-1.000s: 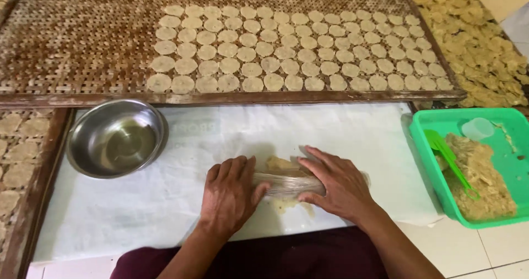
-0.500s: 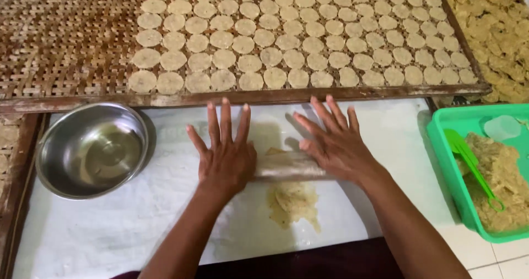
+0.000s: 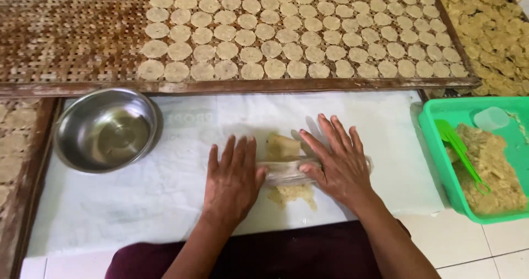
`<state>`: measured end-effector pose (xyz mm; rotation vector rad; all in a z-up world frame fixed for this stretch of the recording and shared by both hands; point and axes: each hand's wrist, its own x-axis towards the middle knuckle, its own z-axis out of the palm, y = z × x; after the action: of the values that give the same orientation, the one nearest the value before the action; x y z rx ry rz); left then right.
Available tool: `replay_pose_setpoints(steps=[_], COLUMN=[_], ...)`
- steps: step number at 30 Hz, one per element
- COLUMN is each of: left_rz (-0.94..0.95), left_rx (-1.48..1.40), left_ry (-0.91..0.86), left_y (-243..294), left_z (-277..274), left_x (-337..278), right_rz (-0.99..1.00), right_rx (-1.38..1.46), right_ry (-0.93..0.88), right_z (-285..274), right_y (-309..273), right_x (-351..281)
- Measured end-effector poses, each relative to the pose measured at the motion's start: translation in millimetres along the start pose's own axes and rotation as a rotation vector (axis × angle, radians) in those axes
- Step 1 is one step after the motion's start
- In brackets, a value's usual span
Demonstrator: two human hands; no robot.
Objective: The person flattens small balls of dough into thin discs using a rolling pin on a plastic-covered board.
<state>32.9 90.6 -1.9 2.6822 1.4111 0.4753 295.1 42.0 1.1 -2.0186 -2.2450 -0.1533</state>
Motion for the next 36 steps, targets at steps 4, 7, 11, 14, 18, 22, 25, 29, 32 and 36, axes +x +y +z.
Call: replay_pose_setpoints(steps=[4, 7, 11, 14, 18, 22, 25, 29, 32, 36], left_rz=[0.144, 0.192, 0.250, 0.260, 0.266, 0.063, 0.111, 0.059, 0.079, -0.059], left_rx=[-0.068, -0.057, -0.170, -0.147, -0.241, -0.332, -0.159, -0.057, -0.008, 0.049], left_ry=[0.049, 0.033, 0.000, -0.079, -0.102, -0.222, -0.042, -0.042, 0.090, -0.064], left_y=[-4, -19, -9, -2, 3, 12, 5, -3, -10, -12], left_z=[-4, 3, -43, -51, -38, -46, -17, -5, -1, -4], left_x=[-22, -16, -3, -18, -38, -25, -12, 23, 48, 69], right_rz=[-0.117, -0.119, 0.155, -0.002, 0.091, -0.153, -0.155, -0.138, -0.088, -0.026], right_rx=[0.116, 0.223, 0.221, 0.265, 0.292, 0.258, 0.155, 0.127, 0.139, 0.116], right_ry=[-0.047, -0.298, -0.501, -0.250, -0.394, -0.045, -0.051, -0.091, -0.091, -0.038], right_z=[-5, -36, -83, -67, -64, -49, -31, -16, -11, -5], right_y=[1, -8, -21, -19, -32, -19, -4, 16, 23, 30], right_x=[-19, -15, -20, -46, -57, -49, -28, 3, 25, 41])
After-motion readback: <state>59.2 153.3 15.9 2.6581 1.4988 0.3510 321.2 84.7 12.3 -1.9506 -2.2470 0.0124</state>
